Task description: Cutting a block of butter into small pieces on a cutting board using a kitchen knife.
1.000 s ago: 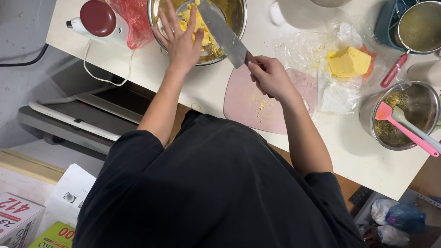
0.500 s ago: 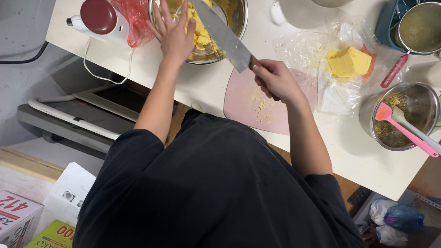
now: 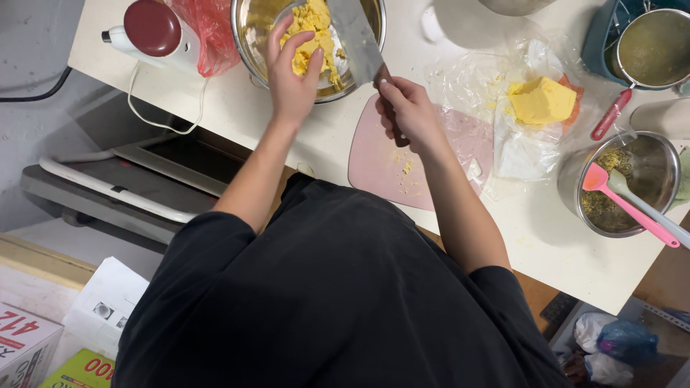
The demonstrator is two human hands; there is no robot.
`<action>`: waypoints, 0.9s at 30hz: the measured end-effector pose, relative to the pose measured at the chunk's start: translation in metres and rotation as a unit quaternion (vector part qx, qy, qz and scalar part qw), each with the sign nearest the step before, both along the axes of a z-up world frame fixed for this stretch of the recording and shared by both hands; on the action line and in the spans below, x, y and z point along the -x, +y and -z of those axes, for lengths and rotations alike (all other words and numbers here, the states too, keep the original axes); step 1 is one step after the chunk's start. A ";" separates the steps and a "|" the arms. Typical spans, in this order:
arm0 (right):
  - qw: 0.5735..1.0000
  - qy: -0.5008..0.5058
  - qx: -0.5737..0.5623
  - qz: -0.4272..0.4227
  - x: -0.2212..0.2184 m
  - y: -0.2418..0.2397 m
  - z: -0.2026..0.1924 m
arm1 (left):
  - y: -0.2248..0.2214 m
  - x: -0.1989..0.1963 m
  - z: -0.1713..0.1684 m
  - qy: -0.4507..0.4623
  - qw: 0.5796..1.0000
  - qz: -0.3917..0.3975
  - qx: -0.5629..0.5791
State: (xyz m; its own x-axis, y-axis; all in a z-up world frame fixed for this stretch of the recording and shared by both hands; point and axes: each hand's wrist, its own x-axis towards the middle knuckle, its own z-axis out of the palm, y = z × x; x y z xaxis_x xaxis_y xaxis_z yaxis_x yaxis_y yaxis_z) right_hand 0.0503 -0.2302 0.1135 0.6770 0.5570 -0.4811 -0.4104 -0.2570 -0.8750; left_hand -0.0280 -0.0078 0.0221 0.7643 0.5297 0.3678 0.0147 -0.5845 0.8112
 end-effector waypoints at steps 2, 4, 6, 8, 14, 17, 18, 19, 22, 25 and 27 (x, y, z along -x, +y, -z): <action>1.000 0.006 -0.016 0.008 -0.002 0.008 0.002 | -0.012 0.005 -0.001 -0.052 0.996 0.012 0.077; 0.999 0.023 -0.046 0.016 -0.003 0.013 0.004 | -0.024 0.012 -0.004 -0.031 0.969 0.027 0.243; 0.998 0.010 -0.056 0.014 -0.005 0.012 0.006 | -0.022 0.013 -0.011 -0.032 0.959 0.048 0.277; 0.998 -0.004 -0.066 0.007 -0.010 0.005 0.010 | -0.018 0.018 -0.018 -0.035 0.948 0.064 0.310; 0.988 -0.030 -0.080 0.131 -0.017 -0.042 0.027 | -0.034 0.020 -0.021 0.072 0.978 0.119 -0.153; 0.982 -0.029 -0.079 0.169 -0.007 -0.065 0.040 | -0.062 0.024 -0.008 0.010 0.981 0.193 -0.004; 0.982 -0.017 -0.064 0.179 0.002 -0.073 0.044 | -0.071 0.028 -0.005 0.046 0.972 0.227 0.036; 0.981 -0.001 -0.049 0.185 0.015 -0.082 0.050 | -0.081 0.038 -0.002 0.087 0.959 0.257 0.076; 0.983 -0.029 -0.018 0.179 0.042 -0.113 0.098 | -0.092 0.046 0.080 0.201 0.940 0.258 0.097; 0.986 -0.033 0.075 0.143 0.061 -0.128 0.120 | -0.082 0.045 0.156 0.240 0.941 0.145 0.188; 0.986 -0.015 0.125 0.105 0.065 -0.123 0.120 | -0.076 0.037 0.172 0.254 0.930 0.123 0.234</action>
State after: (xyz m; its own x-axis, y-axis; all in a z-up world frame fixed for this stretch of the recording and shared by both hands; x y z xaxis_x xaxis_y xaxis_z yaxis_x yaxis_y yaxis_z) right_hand -0.0144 -0.3529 -0.0060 0.7811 0.2691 -0.5634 -0.4518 -0.3794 -0.8075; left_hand -0.0650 -0.0837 -0.1502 0.8954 0.3273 -0.3017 0.3791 -0.2053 0.9023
